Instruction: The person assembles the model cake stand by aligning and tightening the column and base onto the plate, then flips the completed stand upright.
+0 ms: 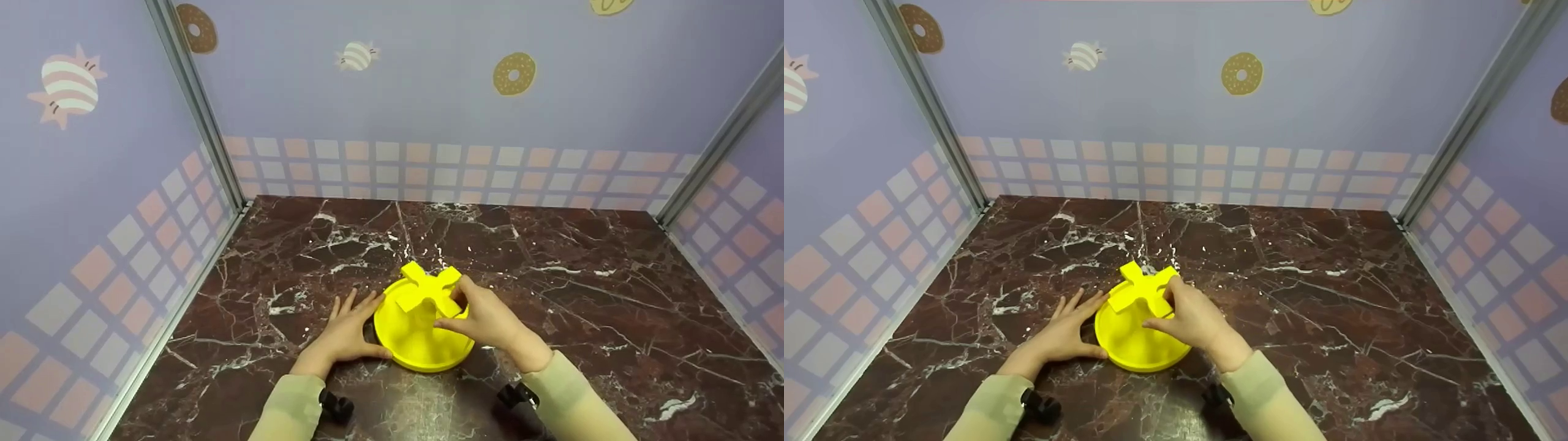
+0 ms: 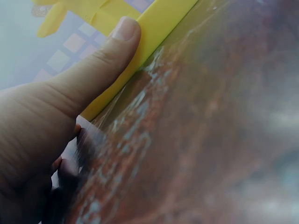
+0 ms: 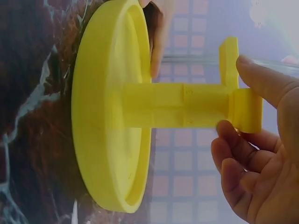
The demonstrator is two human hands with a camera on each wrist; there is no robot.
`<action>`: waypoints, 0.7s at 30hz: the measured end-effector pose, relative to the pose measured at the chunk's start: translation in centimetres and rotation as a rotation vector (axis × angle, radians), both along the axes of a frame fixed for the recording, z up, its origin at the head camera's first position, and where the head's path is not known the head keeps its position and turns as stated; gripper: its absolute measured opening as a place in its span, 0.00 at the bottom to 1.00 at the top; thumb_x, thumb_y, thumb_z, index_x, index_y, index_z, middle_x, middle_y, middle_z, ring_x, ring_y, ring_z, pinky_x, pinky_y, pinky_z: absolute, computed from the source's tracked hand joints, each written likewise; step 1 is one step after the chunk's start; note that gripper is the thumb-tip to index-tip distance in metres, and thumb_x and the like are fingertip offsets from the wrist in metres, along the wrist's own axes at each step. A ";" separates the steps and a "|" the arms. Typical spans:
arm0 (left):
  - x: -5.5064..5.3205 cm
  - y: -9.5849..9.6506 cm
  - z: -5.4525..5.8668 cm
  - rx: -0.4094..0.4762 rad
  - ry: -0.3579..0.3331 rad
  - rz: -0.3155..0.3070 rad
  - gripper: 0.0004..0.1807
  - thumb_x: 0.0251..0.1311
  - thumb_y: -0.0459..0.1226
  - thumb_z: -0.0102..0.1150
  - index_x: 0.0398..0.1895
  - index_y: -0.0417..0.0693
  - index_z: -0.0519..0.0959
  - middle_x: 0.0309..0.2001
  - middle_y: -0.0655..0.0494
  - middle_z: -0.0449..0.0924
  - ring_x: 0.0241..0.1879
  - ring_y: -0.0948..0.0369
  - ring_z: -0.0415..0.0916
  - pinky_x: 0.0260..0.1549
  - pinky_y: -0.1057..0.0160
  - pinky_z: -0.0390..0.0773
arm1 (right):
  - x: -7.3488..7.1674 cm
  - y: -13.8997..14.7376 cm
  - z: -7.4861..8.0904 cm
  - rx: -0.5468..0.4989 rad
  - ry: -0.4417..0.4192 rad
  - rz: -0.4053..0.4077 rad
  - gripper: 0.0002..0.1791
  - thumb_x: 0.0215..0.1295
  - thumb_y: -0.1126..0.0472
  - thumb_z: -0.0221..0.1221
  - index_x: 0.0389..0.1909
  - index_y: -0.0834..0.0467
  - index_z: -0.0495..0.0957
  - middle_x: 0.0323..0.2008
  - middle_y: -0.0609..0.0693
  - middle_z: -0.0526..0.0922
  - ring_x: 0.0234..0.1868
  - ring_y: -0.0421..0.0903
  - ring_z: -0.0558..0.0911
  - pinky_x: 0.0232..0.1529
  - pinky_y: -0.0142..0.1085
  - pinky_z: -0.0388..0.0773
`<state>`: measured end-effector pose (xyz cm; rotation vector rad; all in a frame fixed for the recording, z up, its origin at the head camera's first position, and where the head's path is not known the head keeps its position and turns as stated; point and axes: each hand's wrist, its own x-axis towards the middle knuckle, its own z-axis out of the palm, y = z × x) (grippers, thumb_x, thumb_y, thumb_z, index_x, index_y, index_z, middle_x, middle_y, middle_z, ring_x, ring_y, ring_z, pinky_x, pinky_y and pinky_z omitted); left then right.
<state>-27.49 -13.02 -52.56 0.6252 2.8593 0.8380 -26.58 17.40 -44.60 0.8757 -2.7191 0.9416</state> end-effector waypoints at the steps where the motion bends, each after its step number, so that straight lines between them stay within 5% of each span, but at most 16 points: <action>1: 0.0 0.0 0.0 0.001 0.000 0.001 0.66 0.40 0.67 0.76 0.83 0.60 0.56 0.83 0.51 0.51 0.83 0.37 0.35 0.78 0.30 0.30 | -0.1 0.0 0.1 0.007 -0.002 -0.006 0.24 0.59 0.47 0.74 0.39 0.56 0.71 0.31 0.46 0.79 0.30 0.38 0.74 0.33 0.29 0.76; 8: 0.2 0.0 0.1 0.011 -0.001 0.002 0.66 0.39 0.67 0.77 0.83 0.60 0.56 0.83 0.50 0.52 0.83 0.38 0.34 0.78 0.30 0.30 | -2.3 0.6 0.6 -0.110 0.073 -0.088 0.11 0.67 0.59 0.68 0.38 0.59 0.76 0.31 0.52 0.76 0.30 0.43 0.72 0.31 0.33 0.73; 11: 0.2 0.0 0.1 0.007 0.002 0.002 0.66 0.39 0.67 0.77 0.83 0.60 0.56 0.83 0.50 0.52 0.83 0.38 0.34 0.78 0.30 0.30 | -3.4 0.9 0.4 -0.120 0.077 -0.015 0.15 0.65 0.66 0.67 0.50 0.63 0.78 0.47 0.59 0.80 0.45 0.53 0.78 0.48 0.42 0.81; 15: 0.1 0.0 0.1 0.004 0.004 0.001 0.65 0.39 0.67 0.77 0.82 0.60 0.57 0.83 0.50 0.52 0.83 0.37 0.35 0.78 0.30 0.30 | -4.4 1.1 0.3 -0.116 -0.053 0.114 0.25 0.66 0.70 0.64 0.64 0.64 0.75 0.64 0.62 0.78 0.63 0.62 0.78 0.67 0.53 0.78; 21: 0.1 -0.1 0.2 0.010 -0.001 -0.001 0.65 0.40 0.67 0.77 0.83 0.60 0.57 0.83 0.50 0.52 0.83 0.37 0.34 0.78 0.30 0.29 | -4.7 1.1 0.1 -0.148 -0.128 0.132 0.21 0.66 0.68 0.66 0.59 0.65 0.80 0.57 0.62 0.84 0.55 0.59 0.85 0.58 0.51 0.85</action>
